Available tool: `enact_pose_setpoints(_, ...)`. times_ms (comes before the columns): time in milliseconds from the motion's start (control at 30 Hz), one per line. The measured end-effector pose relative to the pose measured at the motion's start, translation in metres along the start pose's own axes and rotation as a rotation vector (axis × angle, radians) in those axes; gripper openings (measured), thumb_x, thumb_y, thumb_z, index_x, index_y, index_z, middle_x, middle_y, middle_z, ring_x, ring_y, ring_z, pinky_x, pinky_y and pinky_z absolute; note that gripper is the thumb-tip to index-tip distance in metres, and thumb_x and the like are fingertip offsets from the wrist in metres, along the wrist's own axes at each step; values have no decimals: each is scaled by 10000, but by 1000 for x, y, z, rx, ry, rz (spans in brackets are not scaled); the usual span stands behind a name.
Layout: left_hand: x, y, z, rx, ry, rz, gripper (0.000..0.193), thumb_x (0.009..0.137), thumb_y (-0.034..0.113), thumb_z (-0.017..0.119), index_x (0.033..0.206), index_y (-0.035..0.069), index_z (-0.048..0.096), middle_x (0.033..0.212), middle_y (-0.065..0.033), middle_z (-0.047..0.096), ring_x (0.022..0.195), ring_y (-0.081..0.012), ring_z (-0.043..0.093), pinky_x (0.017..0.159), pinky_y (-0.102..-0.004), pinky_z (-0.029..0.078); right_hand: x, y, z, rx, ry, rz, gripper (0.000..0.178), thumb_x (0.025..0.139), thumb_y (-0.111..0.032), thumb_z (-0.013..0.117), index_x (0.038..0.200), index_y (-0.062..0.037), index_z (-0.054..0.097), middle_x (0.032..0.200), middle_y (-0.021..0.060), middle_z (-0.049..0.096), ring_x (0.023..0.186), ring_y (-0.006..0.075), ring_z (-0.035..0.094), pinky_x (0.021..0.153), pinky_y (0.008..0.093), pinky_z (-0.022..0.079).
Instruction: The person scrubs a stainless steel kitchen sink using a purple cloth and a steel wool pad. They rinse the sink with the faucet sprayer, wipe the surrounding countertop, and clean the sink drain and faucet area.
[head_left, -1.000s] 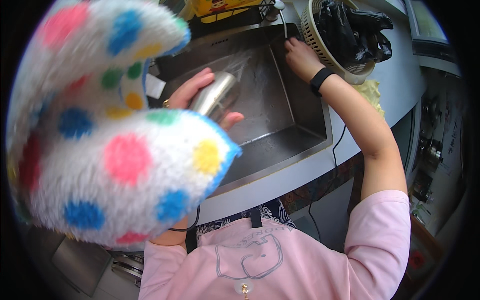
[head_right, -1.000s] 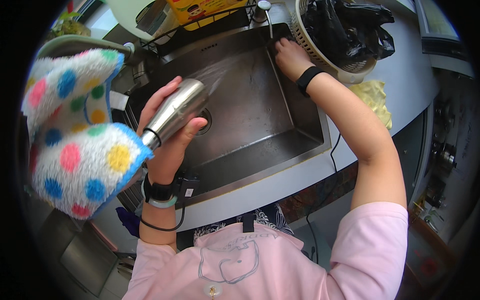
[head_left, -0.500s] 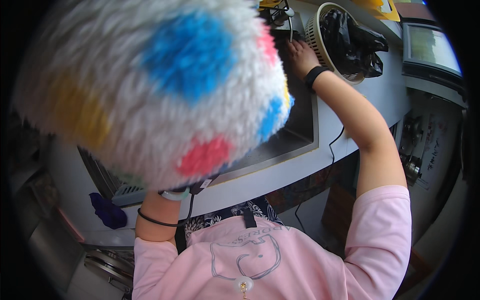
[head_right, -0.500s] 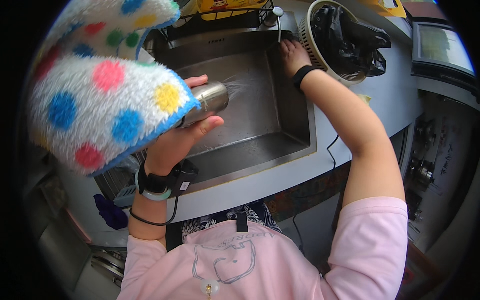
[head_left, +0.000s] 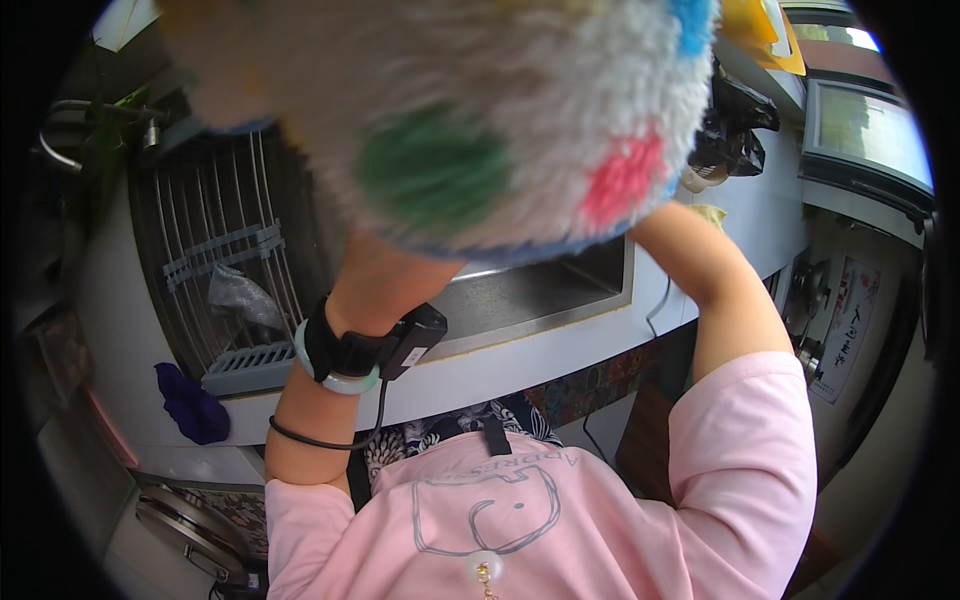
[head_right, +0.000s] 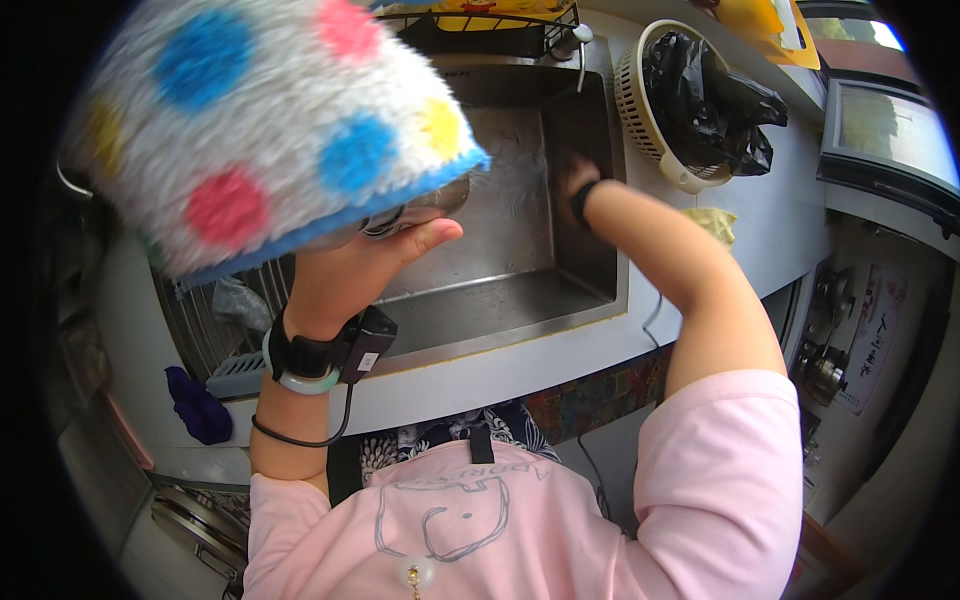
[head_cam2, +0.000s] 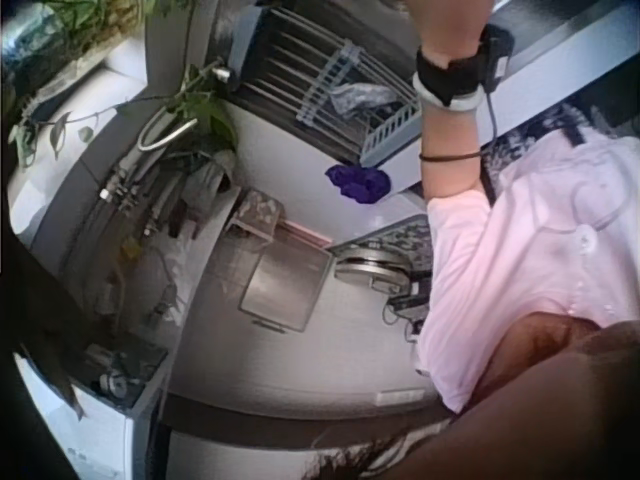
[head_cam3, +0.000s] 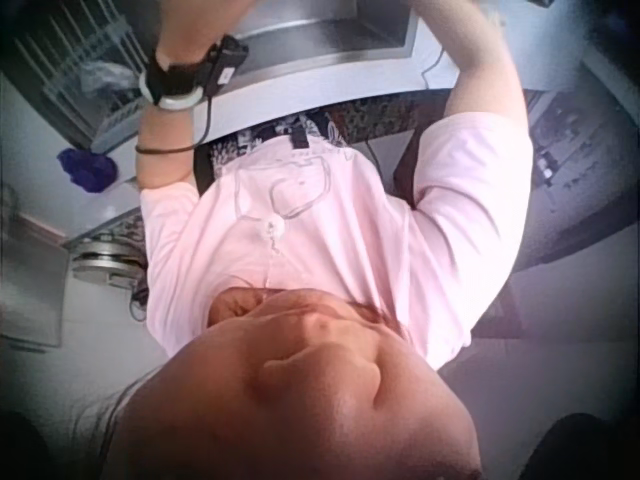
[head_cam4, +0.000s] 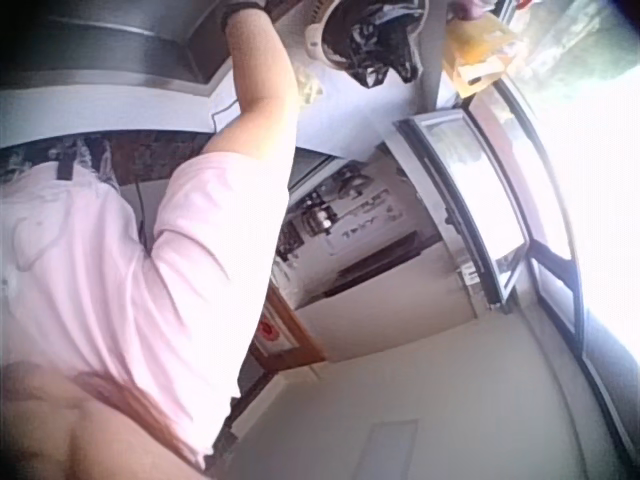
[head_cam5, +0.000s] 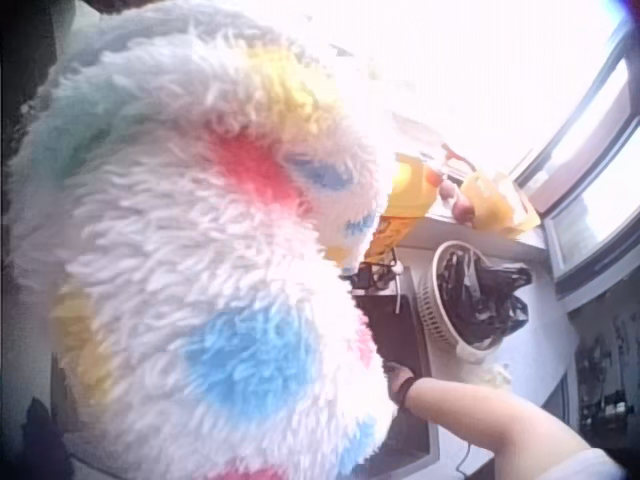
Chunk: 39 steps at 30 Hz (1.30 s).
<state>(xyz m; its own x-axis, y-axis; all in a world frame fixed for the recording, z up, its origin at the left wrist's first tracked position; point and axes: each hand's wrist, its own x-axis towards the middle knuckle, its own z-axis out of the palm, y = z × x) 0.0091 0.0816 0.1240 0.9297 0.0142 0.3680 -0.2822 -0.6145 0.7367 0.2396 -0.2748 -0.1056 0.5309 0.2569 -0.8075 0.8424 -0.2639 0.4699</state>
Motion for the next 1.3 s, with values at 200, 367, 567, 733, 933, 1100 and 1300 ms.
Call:
enact_pose_setpoints(200, 12, 16, -26, -236, -51, -291, 487, 601, 119, 858, 1051, 73, 679, 1004, -90, 678, 919, -255, 638, 762, -324, 518, -3, 21, -28, -151, -89, -8, 543, 942, -439, 424, 1426, -195, 453, 1494, 40, 429, 1382, 195, 377, 1173, 417, 196)
enact_pose_setpoints(367, 5, 9, -30, -241, 193, -142, 521, 605, 156, 879, 1067, 64, 655, 1029, -94, 665, 916, -267, 636, 779, -332, 523, 8, 31, -69, -153, 106, 32, 423, 949, -383, 429, 1308, -185, 533, 1399, 55, 499, 1284, 214, 452, 1092, 397, 285)
enact_pose_setpoints(567, -2, 8, -39, -349, 192, -160, 573, 624, 270, 890, 1099, 69, 638, 1033, -95, 661, 913, -274, 639, 786, -348, 524, -73, -3, -48, -41, 60, -189, 320, 958, -315, 435, 1167, -172, 630, 1286, 73, 582, 1167, 238, 543, 994, 373, 391)
enact_pose_setpoints(733, -1, 8, -37, -351, 192, -21, 633, 622, 352, 892, 1118, 62, 626, 1036, -104, 659, 892, -281, 642, 787, -342, 522, -96, 49, -64, 316, 687, -35, 299, 965, -259, 440, 1049, -161, 711, 1191, 88, 652, 1070, 258, 618, 913, 353, 479)
enact_pose_setpoints(933, 4, 16, -48, -511, 76, -39, 760, 626, 459, 896, 1166, 26, 582, 1036, -40, 641, 928, -176, 612, 816, -309, 491, -229, -10, -59, 102, 43, -475, 200, 757, -258, 558, 809, -220, 747, 972, 39, 699, 997, 202, 646, 1123, 512, 255)
enact_pose_setpoints(1100, 20, -7, -57, -860, 180, -240, 583, 765, 368, 808, 1193, 24, 613, 1094, -94, 676, 961, -208, 656, 816, -306, 526, -189, 44, -83, -76, 257, -174, 286, 850, -186, 503, 1042, -141, 710, 1095, 71, 672, 1125, 200, 583, 1132, 466, 255)
enact_pose_setpoints(1300, 50, -80, -48, -331, 237, -278, 274, 910, 194, 648, 1051, -40, 644, 966, -93, 698, 910, -207, 663, 840, -337, 502, -207, 16, -60, -107, 264, -175, 206, 826, -166, 526, 847, -155, 731, 1025, 58, 697, 1056, 218, 620, 1120, 451, 273)
